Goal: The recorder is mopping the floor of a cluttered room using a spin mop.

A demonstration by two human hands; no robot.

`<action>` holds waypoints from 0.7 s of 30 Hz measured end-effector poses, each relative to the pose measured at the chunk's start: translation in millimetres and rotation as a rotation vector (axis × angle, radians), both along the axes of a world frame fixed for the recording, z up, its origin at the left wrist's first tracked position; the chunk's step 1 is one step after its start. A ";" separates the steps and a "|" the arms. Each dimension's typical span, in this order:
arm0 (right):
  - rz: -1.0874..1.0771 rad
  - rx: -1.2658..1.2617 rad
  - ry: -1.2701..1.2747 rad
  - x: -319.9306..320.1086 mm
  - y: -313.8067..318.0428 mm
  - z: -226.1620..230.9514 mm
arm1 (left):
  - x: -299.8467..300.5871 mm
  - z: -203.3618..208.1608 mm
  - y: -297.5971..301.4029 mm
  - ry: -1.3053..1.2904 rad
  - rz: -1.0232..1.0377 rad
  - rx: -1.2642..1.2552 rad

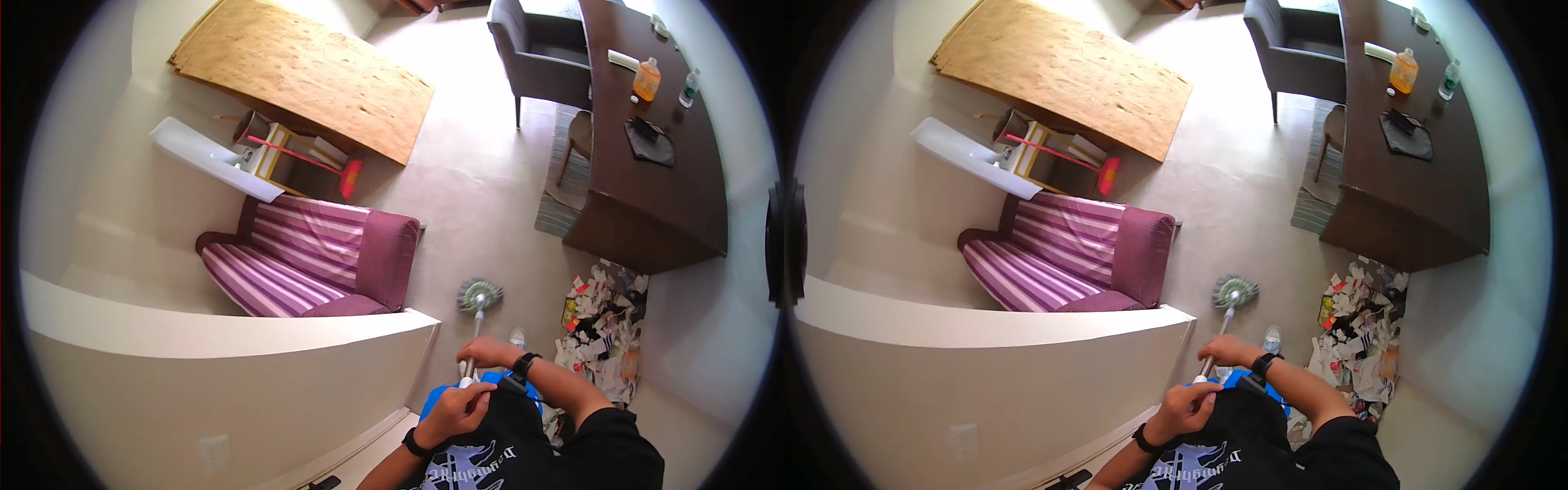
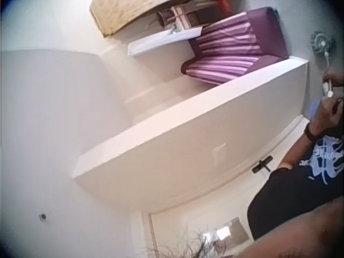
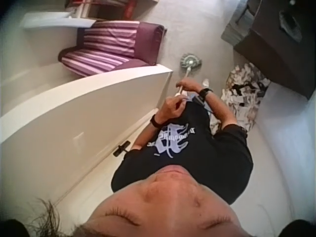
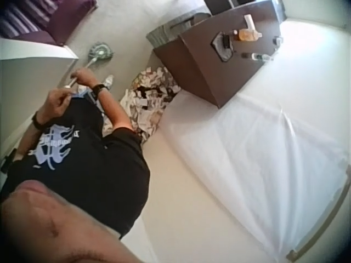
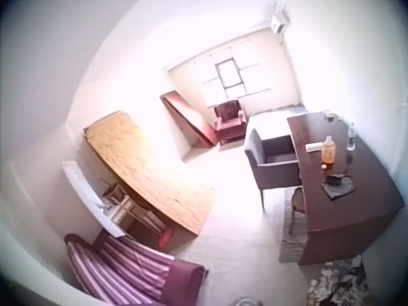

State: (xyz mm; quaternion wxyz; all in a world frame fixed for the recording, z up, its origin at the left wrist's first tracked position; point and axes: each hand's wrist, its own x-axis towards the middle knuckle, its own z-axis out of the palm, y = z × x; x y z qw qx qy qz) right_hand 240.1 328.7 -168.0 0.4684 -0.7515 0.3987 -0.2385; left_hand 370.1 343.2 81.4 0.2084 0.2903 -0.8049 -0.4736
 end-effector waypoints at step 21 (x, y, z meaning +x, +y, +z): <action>0.215 0.086 0.121 141.5 31.8 17.9 | 156.1 1.0 46.0 0.067 0.287 0.077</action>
